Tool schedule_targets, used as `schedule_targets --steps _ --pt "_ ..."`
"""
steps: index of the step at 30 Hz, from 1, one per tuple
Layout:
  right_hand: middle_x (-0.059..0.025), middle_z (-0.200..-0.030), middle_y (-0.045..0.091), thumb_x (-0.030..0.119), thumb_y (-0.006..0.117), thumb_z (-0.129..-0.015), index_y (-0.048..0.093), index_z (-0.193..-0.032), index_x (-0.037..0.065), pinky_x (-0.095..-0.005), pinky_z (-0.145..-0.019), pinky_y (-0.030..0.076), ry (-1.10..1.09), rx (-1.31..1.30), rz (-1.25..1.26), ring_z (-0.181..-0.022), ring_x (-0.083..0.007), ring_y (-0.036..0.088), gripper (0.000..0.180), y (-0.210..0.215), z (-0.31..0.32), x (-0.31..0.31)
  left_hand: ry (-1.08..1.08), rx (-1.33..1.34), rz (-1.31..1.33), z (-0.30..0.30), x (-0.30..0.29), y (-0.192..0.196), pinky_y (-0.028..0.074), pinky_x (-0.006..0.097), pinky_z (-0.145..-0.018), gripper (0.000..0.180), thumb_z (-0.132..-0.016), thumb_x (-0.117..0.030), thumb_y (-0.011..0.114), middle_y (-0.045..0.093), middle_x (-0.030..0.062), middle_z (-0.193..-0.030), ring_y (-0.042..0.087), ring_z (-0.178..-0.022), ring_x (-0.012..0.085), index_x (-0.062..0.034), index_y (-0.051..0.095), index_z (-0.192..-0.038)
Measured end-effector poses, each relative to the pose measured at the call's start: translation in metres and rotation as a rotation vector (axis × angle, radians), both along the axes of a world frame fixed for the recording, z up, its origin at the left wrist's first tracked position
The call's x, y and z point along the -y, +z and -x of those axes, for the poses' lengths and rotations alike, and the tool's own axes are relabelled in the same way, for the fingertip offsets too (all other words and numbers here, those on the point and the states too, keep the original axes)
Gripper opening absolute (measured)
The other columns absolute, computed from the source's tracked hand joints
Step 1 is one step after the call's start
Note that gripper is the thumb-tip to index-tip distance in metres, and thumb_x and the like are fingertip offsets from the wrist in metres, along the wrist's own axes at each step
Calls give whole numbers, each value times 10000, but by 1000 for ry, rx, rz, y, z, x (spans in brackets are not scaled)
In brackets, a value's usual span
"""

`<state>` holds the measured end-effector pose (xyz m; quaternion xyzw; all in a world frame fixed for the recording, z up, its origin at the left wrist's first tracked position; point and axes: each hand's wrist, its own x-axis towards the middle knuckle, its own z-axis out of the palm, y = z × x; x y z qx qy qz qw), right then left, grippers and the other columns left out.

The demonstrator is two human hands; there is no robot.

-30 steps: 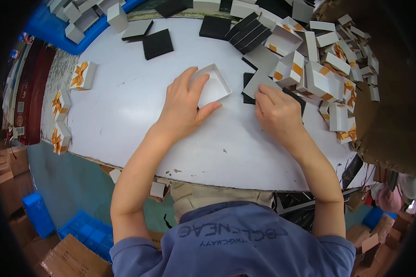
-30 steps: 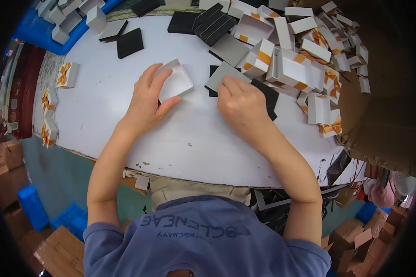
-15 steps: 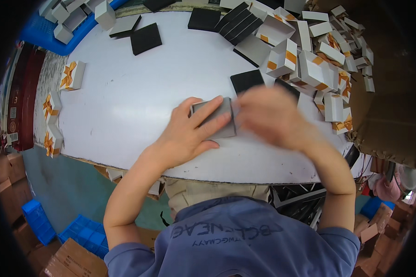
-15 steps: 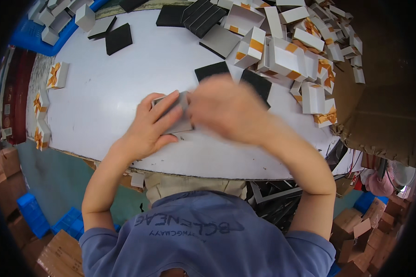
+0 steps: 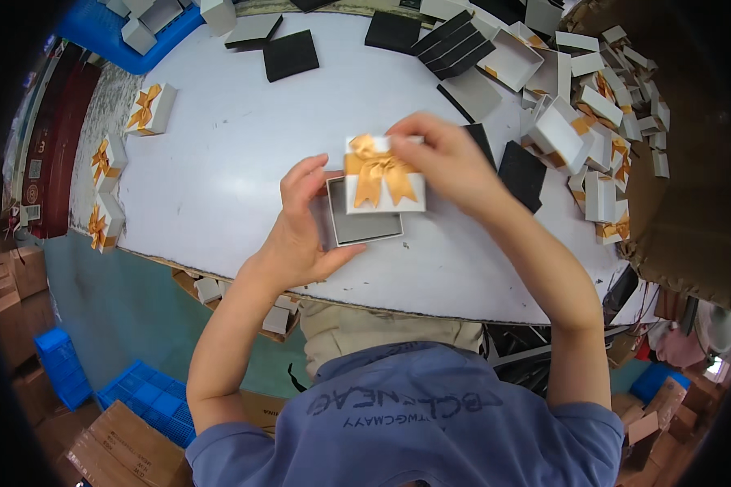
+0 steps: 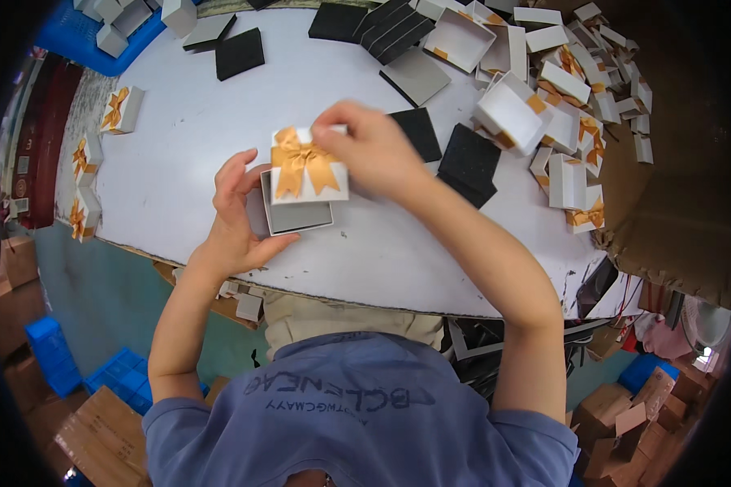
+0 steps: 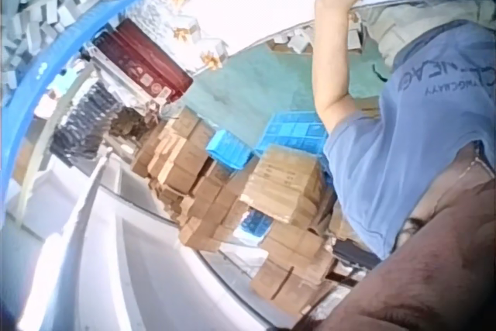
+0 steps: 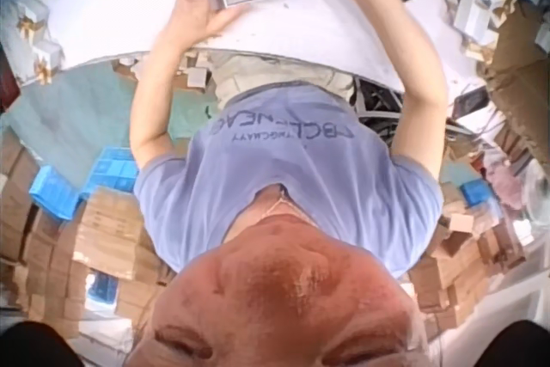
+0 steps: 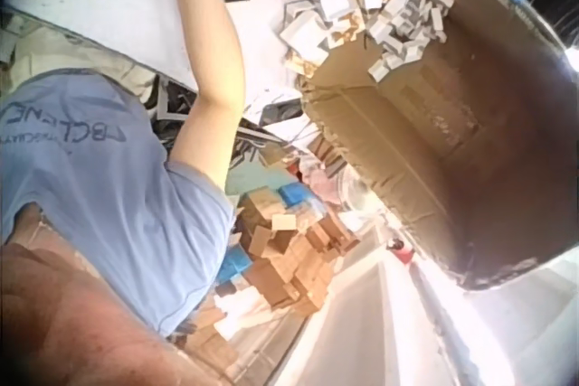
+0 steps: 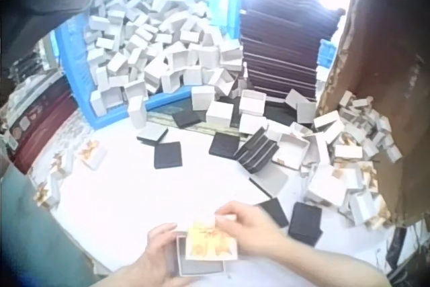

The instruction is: Manually assembling and packaging small gift boxes with foam inserts and ribbon bows.

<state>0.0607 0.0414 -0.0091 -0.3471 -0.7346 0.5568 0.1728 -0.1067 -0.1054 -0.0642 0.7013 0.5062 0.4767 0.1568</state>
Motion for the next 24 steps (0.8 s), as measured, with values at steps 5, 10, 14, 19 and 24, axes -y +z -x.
schedule_targets --steps 5,10,14,19,24 --pt "-111 -750 593 145 585 -823 628 -891 51 -350 -634 458 89 16 -610 -694 -251 569 124 -13 12 32 -118 -57 192 6 -12 11 370 433 -957 867 -652 -145 766 348 210 -1334 409 -1155 355 -10 271 -1350" --pt "-68 -872 595 146 603 -799 579 -1000 44 -362 -719 433 93 70 -893 -821 -242 567 227 -24 2 37 -46 -415 178 1 -12 33 338 436 -948 812 -627 -183 761 392 154 -1317 415 -1169 319 -16 358 -1313" --pt "-93 -957 588 175 619 -790 570 -1061 44 -382 -798 420 204 51 -928 -920 -256 549 305 -16 3 16 40 -604 364 15 1 59 285 442 -979 817 -612 -282 770 437 124 -1269 411 -1186 312 -31 395 -1294" --pt "-135 -1105 550 223 658 -764 555 -1118 39 -403 -871 403 98 258 -1045 -1020 -303 517 412 -9 -10 -36 235 -901 734 76 35 111 267 469 -1013 825 -616 -343 779 476 144 -1230 404 -1214 315 -45 406 -1288" --pt "-150 -1222 502 165 633 -798 508 -1182 25 -403 -918 386 228 50 -756 -1125 -308 476 428 14 82 -49 428 -328 288 172 -79 93 327 380 -1008 718 -767 -355 689 436 190 -1308 401 -1232 333 -29 381 -1328"
